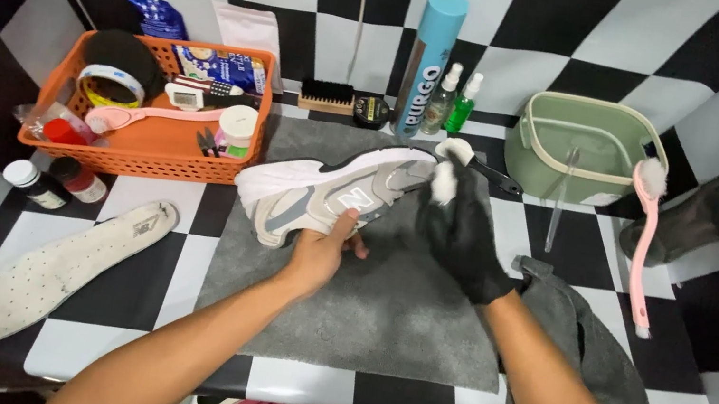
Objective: A person is cleaning a white sneaker using a cleaning spray and a microfiber cloth at a service counter.
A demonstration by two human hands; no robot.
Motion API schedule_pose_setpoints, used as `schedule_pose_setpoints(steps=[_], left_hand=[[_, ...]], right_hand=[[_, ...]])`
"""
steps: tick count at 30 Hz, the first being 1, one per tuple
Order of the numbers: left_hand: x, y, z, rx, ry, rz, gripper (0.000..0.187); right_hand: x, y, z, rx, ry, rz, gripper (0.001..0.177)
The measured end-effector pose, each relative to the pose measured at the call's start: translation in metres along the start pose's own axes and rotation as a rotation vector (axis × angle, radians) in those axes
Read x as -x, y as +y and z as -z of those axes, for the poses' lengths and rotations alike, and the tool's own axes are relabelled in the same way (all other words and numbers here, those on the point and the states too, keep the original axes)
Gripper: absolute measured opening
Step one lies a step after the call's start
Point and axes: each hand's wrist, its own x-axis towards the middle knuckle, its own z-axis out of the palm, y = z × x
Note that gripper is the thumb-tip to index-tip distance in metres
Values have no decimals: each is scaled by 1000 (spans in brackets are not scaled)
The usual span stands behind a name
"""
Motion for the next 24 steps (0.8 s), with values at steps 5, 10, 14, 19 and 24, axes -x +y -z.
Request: schedule_pose_setpoints(steps=[5,10,14,19,24], left_hand=[[3,7,-6,-42,71,43,40],[5,13,-6,-89,70,35,41],[6,16,-6,-113,76,48,42],[2,11,-5,-105,82,61,40],[5,16,-6,-34,74,37,38]], right_hand=[[-4,10,38,309,443,-255,59],[-5,64,51,186,572,-150,48],[-6,89,46,170,606,-220,43],[-12,87,56,191,627,-240,47],[-6,61,62,178,600,-276,55]])
